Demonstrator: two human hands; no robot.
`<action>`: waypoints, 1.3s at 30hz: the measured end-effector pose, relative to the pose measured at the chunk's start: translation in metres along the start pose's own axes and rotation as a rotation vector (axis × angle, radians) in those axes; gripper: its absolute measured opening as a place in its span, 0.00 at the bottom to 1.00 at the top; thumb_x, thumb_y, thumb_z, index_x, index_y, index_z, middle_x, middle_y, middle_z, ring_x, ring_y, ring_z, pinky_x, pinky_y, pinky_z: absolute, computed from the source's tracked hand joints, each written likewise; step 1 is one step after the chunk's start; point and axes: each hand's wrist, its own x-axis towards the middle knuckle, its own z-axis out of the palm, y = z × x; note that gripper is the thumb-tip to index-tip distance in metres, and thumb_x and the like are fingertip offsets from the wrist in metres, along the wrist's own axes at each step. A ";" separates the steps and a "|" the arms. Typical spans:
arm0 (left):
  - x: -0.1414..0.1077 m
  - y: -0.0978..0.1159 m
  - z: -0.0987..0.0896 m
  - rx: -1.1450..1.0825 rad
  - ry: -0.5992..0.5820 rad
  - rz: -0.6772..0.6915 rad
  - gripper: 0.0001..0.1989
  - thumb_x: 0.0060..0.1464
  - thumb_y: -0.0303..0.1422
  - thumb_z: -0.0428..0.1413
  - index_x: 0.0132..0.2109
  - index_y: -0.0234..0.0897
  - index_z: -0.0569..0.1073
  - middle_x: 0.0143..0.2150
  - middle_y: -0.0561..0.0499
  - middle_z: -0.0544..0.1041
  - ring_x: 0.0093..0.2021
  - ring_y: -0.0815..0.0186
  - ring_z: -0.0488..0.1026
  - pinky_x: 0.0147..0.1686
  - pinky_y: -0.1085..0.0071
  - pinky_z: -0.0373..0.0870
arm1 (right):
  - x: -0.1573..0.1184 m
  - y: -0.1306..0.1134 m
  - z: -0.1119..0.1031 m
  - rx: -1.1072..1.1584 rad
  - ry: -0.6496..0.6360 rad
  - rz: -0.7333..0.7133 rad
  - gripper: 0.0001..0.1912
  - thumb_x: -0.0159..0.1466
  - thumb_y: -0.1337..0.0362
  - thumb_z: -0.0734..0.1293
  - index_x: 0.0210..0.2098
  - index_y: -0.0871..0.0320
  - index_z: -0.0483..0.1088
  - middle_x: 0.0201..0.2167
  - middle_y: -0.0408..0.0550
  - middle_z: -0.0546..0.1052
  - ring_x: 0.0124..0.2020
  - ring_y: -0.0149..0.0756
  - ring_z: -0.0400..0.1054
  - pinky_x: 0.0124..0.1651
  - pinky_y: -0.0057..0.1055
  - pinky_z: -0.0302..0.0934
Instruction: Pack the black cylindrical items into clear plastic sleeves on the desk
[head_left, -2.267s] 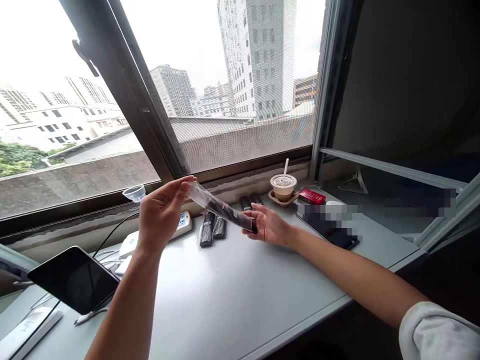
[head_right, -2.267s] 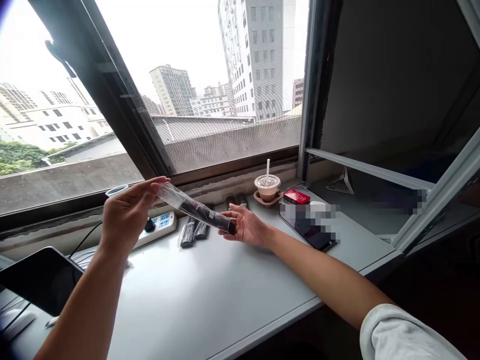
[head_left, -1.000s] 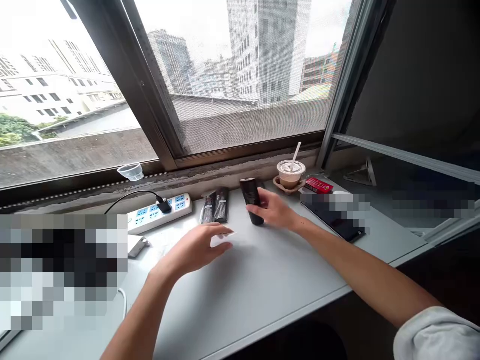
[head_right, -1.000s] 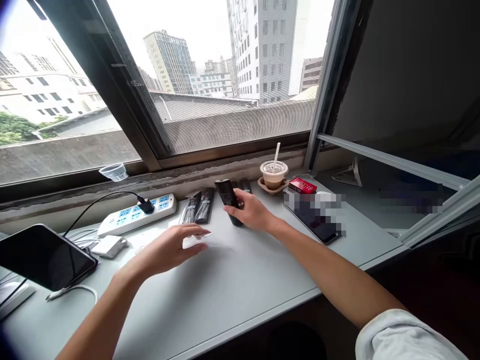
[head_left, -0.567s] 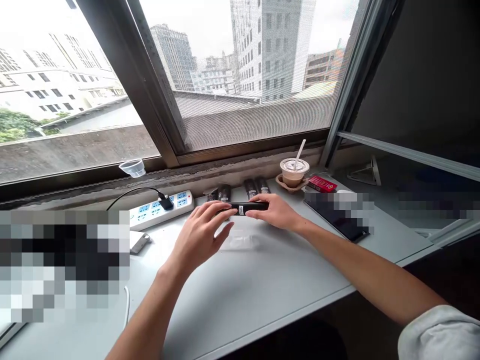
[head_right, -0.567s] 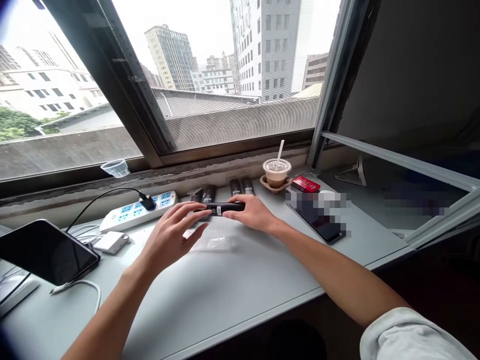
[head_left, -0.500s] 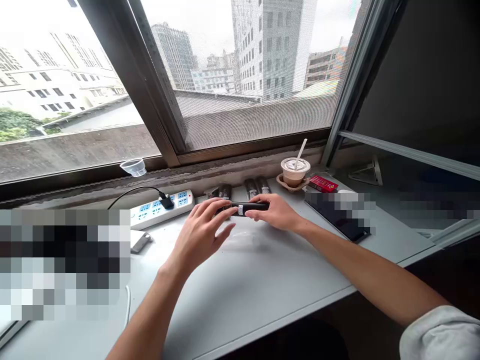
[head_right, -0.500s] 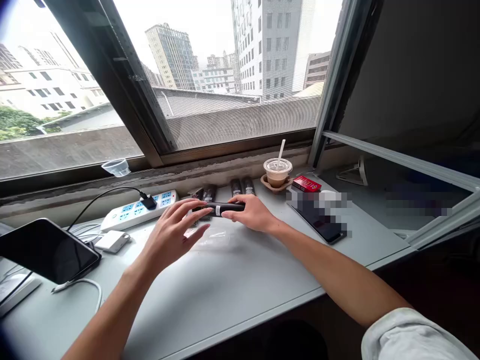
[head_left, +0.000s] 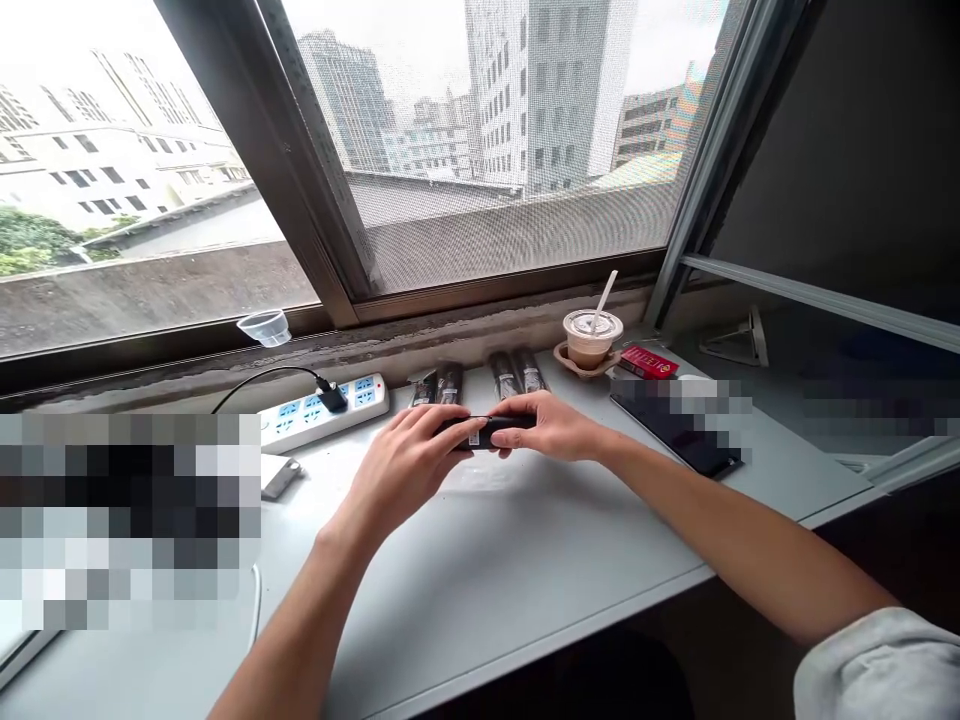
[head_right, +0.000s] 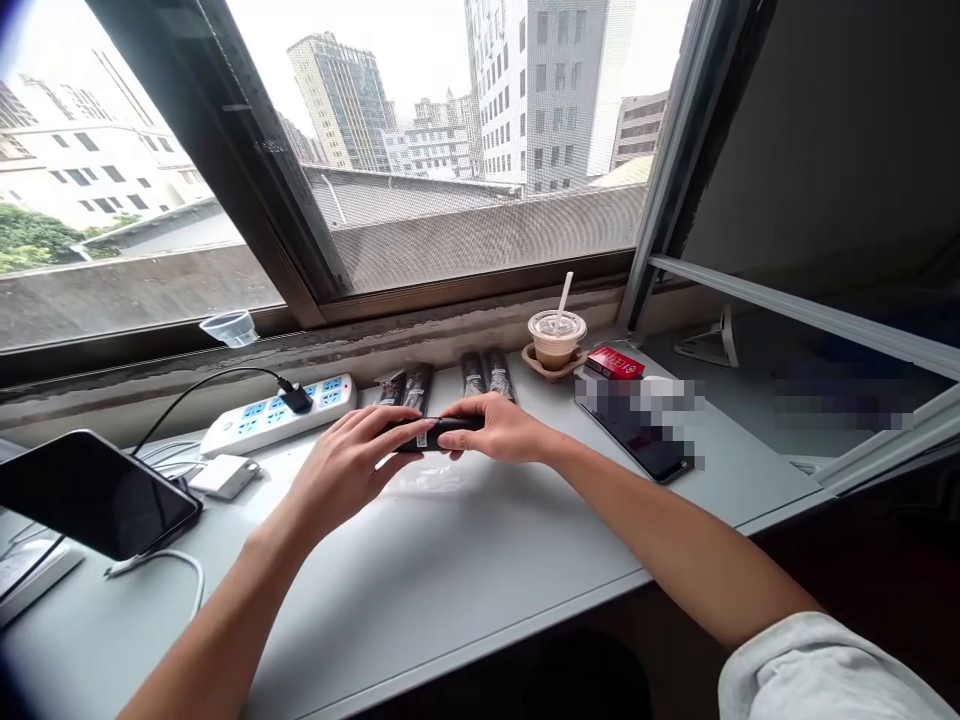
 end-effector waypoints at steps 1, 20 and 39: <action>-0.001 -0.001 0.000 -0.005 -0.004 -0.009 0.19 0.69 0.35 0.55 0.64 0.49 0.72 0.60 0.45 0.76 0.55 0.54 0.75 0.54 0.55 0.73 | 0.000 0.001 0.000 -0.012 0.019 0.002 0.19 0.64 0.53 0.73 0.49 0.59 0.78 0.35 0.50 0.81 0.37 0.40 0.76 0.43 0.35 0.69; -0.023 -0.047 0.000 0.062 -0.034 -0.314 0.19 0.65 0.40 0.55 0.60 0.40 0.73 0.58 0.41 0.77 0.53 0.48 0.77 0.51 0.53 0.75 | 0.007 0.031 -0.019 -0.228 0.280 -0.165 0.10 0.67 0.57 0.71 0.40 0.56 0.81 0.46 0.54 0.81 0.51 0.47 0.76 0.49 0.39 0.73; -0.028 -0.052 0.002 -0.071 -0.037 -0.343 0.18 0.64 0.39 0.57 0.59 0.44 0.72 0.58 0.44 0.76 0.57 0.51 0.75 0.55 0.56 0.73 | 0.010 0.038 -0.025 -0.478 0.315 -0.369 0.20 0.64 0.64 0.74 0.55 0.51 0.76 0.55 0.49 0.79 0.50 0.41 0.76 0.52 0.40 0.74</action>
